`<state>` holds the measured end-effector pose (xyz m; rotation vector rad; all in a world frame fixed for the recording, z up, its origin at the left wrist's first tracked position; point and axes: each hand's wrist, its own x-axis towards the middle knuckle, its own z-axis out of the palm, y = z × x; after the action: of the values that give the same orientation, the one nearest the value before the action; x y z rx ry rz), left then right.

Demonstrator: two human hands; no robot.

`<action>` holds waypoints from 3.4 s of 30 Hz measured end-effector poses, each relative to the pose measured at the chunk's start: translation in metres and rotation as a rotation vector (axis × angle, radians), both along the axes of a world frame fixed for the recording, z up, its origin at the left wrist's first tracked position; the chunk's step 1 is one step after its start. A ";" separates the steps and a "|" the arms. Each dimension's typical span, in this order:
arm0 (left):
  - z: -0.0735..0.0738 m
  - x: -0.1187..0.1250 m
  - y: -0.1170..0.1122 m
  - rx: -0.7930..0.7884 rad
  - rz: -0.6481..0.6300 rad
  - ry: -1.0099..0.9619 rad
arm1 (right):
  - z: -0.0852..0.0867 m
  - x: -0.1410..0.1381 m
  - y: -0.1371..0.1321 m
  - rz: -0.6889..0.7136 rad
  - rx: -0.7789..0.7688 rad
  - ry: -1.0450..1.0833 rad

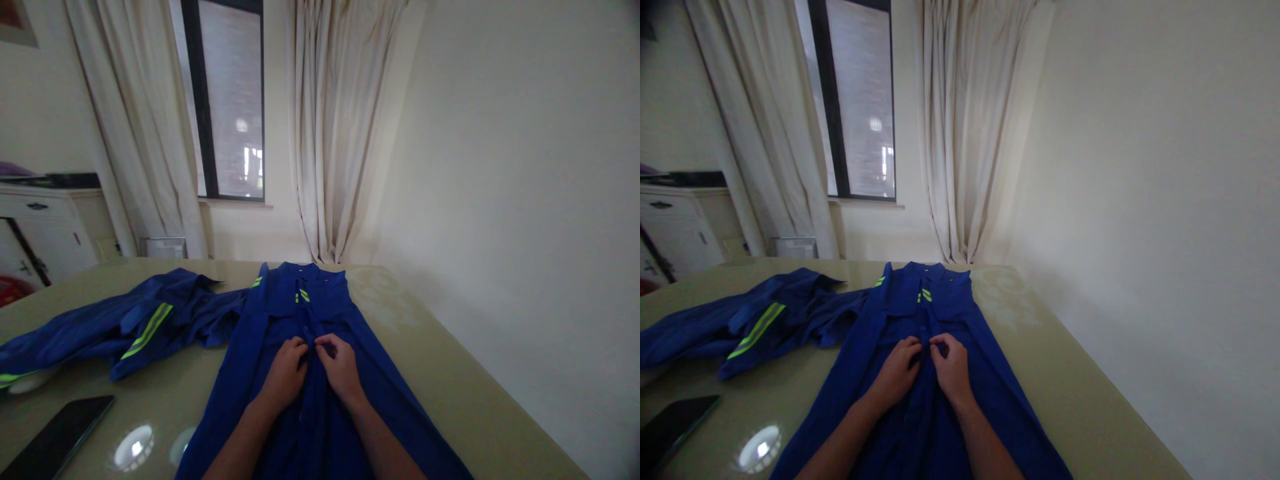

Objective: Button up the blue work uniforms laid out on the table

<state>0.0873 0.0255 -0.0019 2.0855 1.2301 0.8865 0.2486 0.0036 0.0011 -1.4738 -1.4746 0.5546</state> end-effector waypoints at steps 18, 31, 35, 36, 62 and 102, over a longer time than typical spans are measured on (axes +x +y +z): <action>-0.012 -0.011 -0.065 0.129 -0.149 0.263 | 0.021 -0.024 0.016 0.046 -0.176 -0.609; 0.012 0.019 0.019 -0.111 0.405 0.240 | 0.001 -0.019 0.016 0.019 -0.048 -0.572; 0.008 0.018 0.020 -0.094 0.406 0.233 | 0.000 -0.020 0.015 0.035 0.007 -0.571; 0.008 0.017 0.019 -0.087 0.407 0.225 | 0.000 -0.020 0.014 0.026 0.016 -0.565; -0.005 0.000 0.046 -0.344 0.153 -0.400 | 0.002 -0.020 0.012 0.052 0.080 -0.419; 0.011 0.019 0.029 -0.197 0.317 0.076 | 0.005 -0.023 0.014 -0.049 -0.081 -0.665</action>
<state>0.1065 0.0543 0.0088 1.8132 1.6502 0.7880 0.2257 0.0175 0.0056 -1.8574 -1.9236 0.0830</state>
